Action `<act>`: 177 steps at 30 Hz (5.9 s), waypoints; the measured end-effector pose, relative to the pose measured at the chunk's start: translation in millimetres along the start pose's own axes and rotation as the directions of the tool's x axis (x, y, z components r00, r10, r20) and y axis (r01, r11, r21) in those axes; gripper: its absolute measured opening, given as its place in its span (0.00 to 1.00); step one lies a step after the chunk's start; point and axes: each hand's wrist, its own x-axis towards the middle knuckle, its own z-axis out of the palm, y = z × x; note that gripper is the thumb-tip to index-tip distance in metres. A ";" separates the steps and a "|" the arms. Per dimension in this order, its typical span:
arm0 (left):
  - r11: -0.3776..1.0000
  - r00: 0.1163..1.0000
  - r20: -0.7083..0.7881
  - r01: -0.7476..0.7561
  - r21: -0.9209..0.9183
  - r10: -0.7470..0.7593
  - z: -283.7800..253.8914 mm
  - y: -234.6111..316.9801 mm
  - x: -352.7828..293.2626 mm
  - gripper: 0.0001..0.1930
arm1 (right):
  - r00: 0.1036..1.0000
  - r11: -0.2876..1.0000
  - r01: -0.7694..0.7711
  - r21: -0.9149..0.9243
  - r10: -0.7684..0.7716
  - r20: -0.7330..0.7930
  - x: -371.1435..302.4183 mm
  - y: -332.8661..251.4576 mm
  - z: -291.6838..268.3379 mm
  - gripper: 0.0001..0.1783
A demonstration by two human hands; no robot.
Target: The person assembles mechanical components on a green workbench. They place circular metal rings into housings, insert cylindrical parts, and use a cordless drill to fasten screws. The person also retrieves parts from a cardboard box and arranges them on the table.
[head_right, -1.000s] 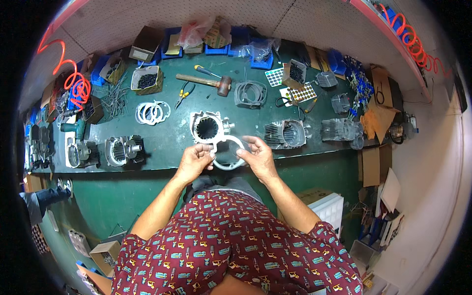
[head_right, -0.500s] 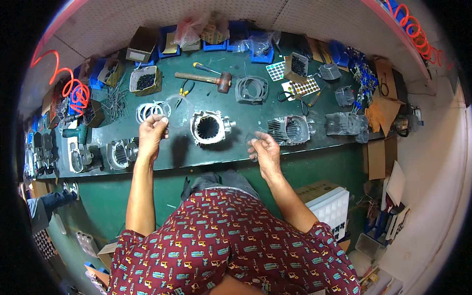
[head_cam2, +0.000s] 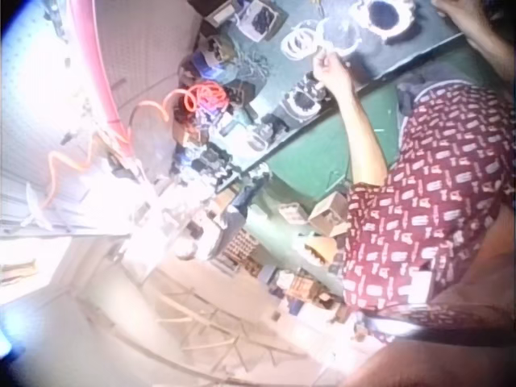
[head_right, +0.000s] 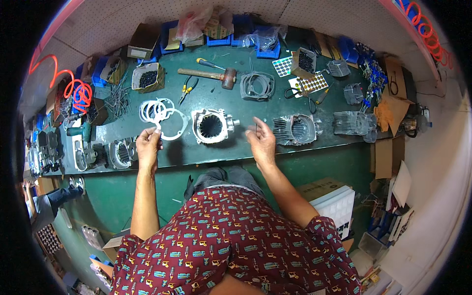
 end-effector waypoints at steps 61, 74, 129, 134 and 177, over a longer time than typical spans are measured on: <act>0.980 0.997 -0.071 -0.039 -0.196 0.025 -4.2 -39.9 -15.8 0.10 | 0.478 -0.241 0.826 -0.509 -0.180 0.860 66.3 -19.9 98.4 0.08; 0.970 0.996 -0.083 -0.050 -0.239 0.031 -8.0 -33.3 -19.1 0.09 | 0.489 0.044 0.868 -0.494 -0.239 0.839 65.2 -37.5 85.9 0.09; 0.998 0.998 -0.014 -0.053 0.038 0.054 8.9 3.1 -20.3 0.08 | 0.886 0.854 0.388 -0.346 -0.449 -0.116 34.7 0.2 33.4 0.15; 0.974 0.970 0.218 -0.149 0.170 0.111 48.3 11.9 -9.3 0.10 | 0.922 0.871 0.341 -0.353 -0.384 -0.057 30.5 -3.6 25.5 0.16; 0.366 0.786 0.570 -0.616 0.697 0.239 96.6 22.1 6.7 0.09 | 0.910 0.831 0.405 -0.381 -0.406 0.084 14.4 31.4 36.0 0.16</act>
